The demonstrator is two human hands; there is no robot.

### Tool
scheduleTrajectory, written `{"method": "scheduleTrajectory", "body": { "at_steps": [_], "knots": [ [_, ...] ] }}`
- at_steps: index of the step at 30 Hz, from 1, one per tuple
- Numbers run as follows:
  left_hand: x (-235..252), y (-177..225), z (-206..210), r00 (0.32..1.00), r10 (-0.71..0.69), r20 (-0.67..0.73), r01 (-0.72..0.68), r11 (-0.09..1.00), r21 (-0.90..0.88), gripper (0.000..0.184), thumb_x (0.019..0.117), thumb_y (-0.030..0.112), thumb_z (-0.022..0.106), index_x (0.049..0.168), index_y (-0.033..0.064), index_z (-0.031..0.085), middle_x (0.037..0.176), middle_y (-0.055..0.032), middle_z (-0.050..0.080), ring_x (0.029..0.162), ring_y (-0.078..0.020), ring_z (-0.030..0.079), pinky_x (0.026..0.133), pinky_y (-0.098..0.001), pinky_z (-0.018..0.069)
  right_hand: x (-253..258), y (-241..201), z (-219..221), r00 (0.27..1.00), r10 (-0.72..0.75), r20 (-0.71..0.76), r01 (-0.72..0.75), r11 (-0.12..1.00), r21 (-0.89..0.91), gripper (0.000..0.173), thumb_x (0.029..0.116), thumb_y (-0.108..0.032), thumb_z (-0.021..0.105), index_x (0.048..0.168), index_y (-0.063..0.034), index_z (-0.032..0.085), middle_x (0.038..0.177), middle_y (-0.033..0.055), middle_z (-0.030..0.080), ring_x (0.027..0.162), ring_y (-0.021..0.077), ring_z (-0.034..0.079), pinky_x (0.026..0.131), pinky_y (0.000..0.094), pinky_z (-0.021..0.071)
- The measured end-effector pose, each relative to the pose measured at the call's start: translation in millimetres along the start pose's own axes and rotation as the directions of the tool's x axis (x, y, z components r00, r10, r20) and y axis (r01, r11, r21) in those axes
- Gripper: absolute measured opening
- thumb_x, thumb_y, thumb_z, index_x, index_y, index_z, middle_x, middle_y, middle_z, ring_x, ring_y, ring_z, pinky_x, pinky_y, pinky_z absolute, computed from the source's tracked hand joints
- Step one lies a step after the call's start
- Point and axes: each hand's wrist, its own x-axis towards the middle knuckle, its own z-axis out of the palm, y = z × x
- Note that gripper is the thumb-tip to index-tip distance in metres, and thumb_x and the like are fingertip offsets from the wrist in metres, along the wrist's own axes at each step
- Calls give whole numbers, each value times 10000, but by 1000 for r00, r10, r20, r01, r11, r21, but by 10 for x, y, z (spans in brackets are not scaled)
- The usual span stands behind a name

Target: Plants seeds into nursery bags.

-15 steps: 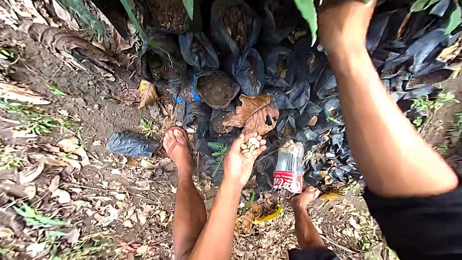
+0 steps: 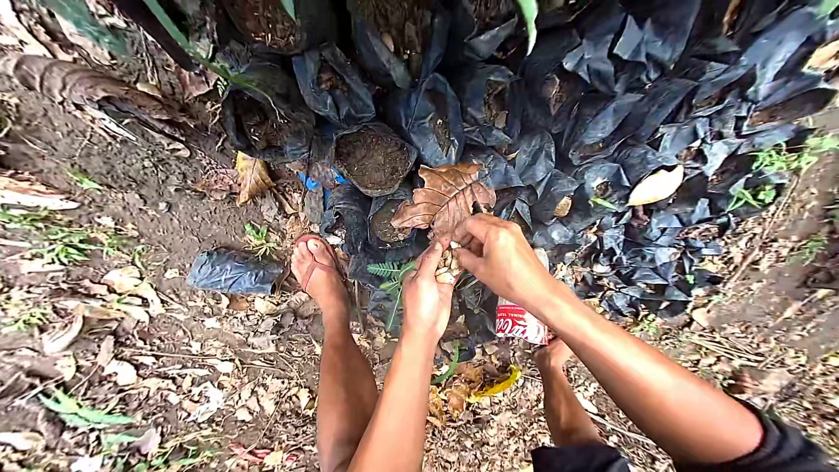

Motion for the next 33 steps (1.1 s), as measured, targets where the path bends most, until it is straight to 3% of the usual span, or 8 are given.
{"method": "scheduleTrajectory", "body": {
  "at_steps": [4,6,10,15,18,21,29,33],
  "knots": [
    [-15,-9,-26,993,-8,117,-2,996,85,429,1100,179,292,1168,-64,640,1111,-194,708,1016,-294,706,921,-463,588,85,61,-349,977,174,125,-212,866,453,302,954,-74,663,1254,-42,664,1020,77,732,782,141,719,717,327,635],
    [11,-23,-7,987,-48,152,34,995,93,477,1095,207,253,1140,-27,666,1103,-168,728,1026,-287,717,917,-444,594,242,134,-714,982,186,-14,-151,833,532,247,972,-87,619,1196,-31,706,994,75,731,752,124,688,691,302,602],
    [6,36,-9,989,-114,92,110,993,40,505,1118,223,238,1120,-21,680,1074,-179,745,1000,-294,738,894,-435,611,701,299,-1501,895,249,-370,-90,913,399,224,990,-143,671,1178,-26,707,997,114,745,813,205,729,775,415,628],
    [45,32,-7,986,-125,112,121,992,45,505,1114,232,243,1120,-15,683,1082,-183,743,1012,-296,734,907,-441,604,1510,325,-2267,689,39,-723,-106,993,-47,261,957,-180,695,1143,2,716,1020,178,746,948,302,737,900,523,586],
    [34,-8,-5,986,-135,101,132,990,38,504,1114,223,245,1118,-31,680,1086,-195,739,1002,-303,736,895,-437,609,1870,439,-2281,670,-91,-737,-89,975,-201,324,916,-108,708,1205,37,693,1153,252,710,1124,388,682,1014,556,522],
    [29,2,-5,985,-142,99,140,990,24,505,1112,214,251,1111,-40,688,1085,-210,737,993,-315,737,887,-442,611,2146,654,-2183,674,-113,-730,-126,956,-265,351,934,-87,647,1264,32,669,1264,246,677,1241,374,630,1088,522,488],
    [91,38,-46,987,-133,86,135,991,-12,475,1104,188,286,1105,-67,687,1089,-235,725,999,-331,729,889,-455,608,2274,764,-2169,699,29,-715,-269,936,-225,341,958,-125,622,1263,19,671,1295,251,647,1240,394,619,1053,562,498],
    [91,-27,2,985,-134,104,135,991,-3,457,1097,172,298,1112,-84,677,1089,-246,721,996,-337,724,896,-457,605,2233,797,-2155,737,7,-675,-189,962,-196,349,1032,-180,512,1266,28,666,1277,263,661,1245,391,613,1067,573,477]
  ]
}}
